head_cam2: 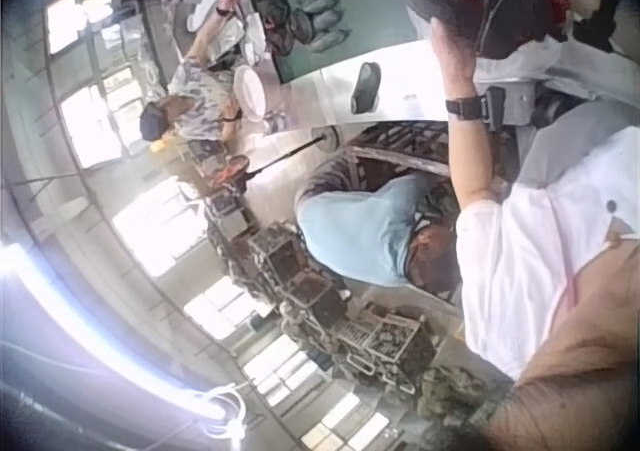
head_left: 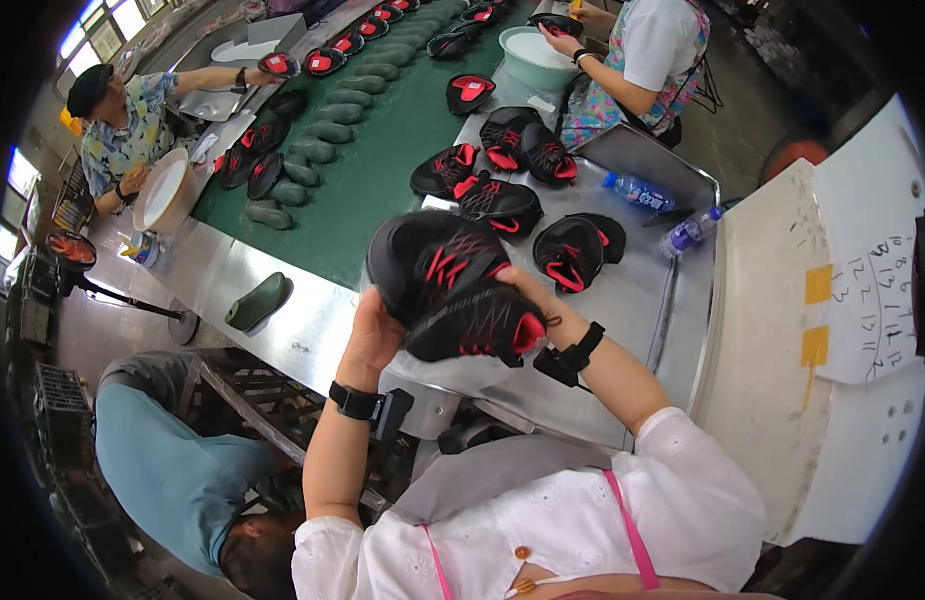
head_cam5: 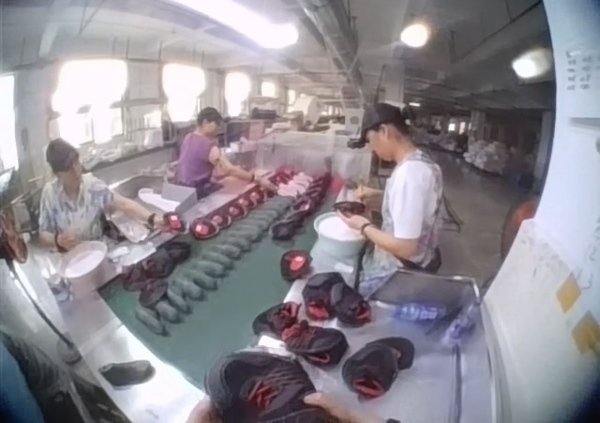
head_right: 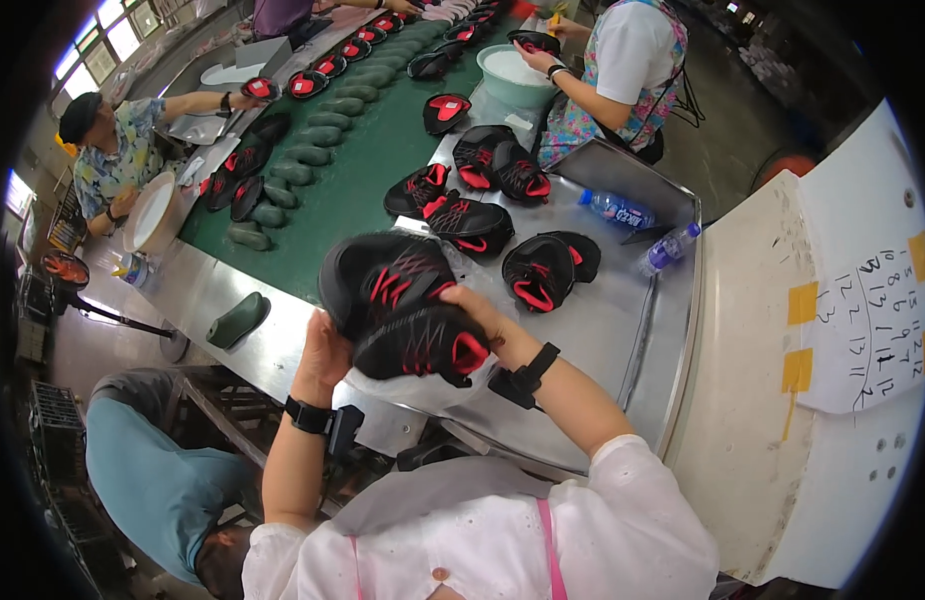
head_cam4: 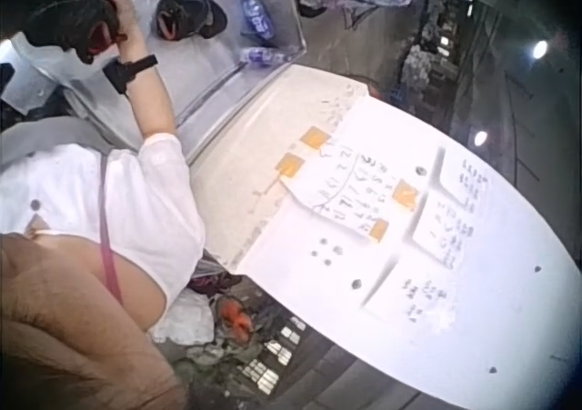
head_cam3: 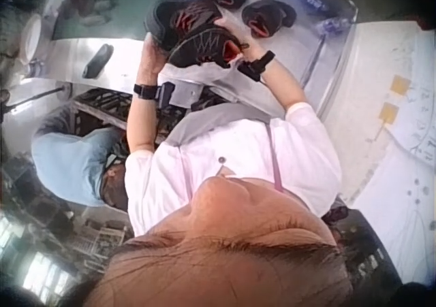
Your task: Sorting and bagging finished shoe uppers in a manufacturing facility.
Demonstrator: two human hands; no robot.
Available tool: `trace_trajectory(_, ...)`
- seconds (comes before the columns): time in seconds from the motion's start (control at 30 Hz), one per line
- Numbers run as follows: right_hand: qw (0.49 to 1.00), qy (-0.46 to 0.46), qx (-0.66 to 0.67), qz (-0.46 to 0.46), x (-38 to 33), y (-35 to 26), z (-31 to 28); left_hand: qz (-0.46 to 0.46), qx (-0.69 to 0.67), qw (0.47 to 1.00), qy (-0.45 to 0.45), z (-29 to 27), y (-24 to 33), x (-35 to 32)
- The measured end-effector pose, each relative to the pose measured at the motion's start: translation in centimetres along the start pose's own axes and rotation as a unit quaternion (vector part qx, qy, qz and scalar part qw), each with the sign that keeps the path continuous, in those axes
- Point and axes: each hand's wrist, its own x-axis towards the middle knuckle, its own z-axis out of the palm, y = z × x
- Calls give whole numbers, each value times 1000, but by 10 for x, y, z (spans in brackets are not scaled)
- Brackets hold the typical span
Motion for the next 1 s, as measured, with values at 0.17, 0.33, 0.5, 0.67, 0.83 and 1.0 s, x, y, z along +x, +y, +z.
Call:
trace_trajectory(0.17, 999, 29, 19, 11, -9, -14, 15, 70, 215, 968, 106, 4, 7, 8)
trace_trajectory(0.33, 976, 64, 198, -64, -4, -26, 12, 93, 216, 967, 95, 10, 11, 28)
trace_trajectory(0.5, 949, 54, 265, -164, -2, -13, -45, -35, 160, 981, 103, 2, -7, 67)
trace_trajectory(0.67, 891, 306, 214, -258, -53, -58, -120, -53, 403, 912, 50, -41, 1, 88)
trace_trajectory(0.83, 638, 733, 0, -235, -122, -35, -230, -177, 736, 653, -31, -151, -36, 36)
trace_trajectory(1.0, 790, 411, -319, -325, -13, -26, -33, -112, 840, 481, 227, -146, -72, 27)
